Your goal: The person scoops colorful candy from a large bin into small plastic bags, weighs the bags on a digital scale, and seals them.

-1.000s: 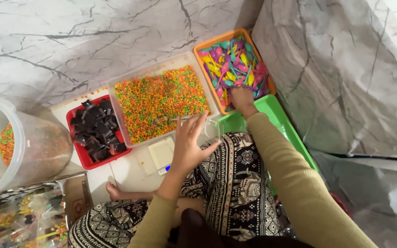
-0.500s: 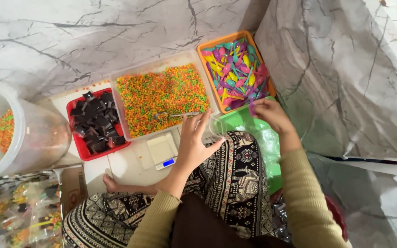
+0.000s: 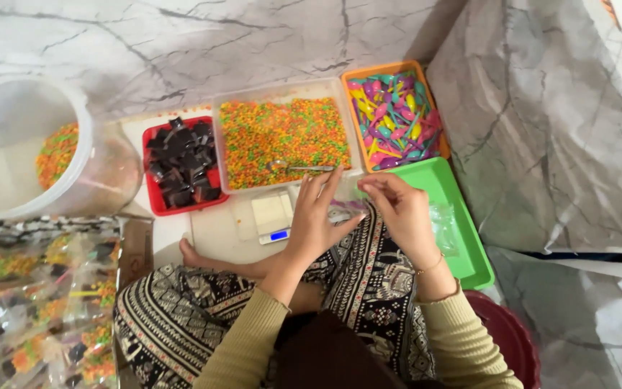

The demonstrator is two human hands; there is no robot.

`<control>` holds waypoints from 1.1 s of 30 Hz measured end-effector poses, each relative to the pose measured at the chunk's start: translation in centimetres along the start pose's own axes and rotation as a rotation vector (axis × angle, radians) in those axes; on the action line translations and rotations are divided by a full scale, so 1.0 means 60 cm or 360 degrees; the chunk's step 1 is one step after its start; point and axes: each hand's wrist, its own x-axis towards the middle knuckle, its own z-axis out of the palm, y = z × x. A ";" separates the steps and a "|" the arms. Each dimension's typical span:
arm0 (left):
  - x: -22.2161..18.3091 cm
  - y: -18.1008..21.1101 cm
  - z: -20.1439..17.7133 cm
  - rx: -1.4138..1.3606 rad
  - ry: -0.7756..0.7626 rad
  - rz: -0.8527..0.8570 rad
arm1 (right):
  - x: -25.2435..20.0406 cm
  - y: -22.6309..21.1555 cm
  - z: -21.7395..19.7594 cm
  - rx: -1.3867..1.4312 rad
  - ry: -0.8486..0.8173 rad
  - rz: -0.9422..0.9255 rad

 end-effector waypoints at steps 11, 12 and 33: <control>-0.026 0.009 -0.053 -0.0041 -0.0021 0.0063 | -0.043 -0.052 0.004 0.0059 -0.0115 0.0031; -0.027 0.006 -0.054 -0.0020 -0.0030 0.0069 | -0.046 -0.062 -0.001 0.0044 -0.0181 0.0081; -0.065 0.020 -0.083 0.0134 -0.0148 0.0468 | -0.049 -0.069 -0.005 -0.0350 -0.0755 -0.0080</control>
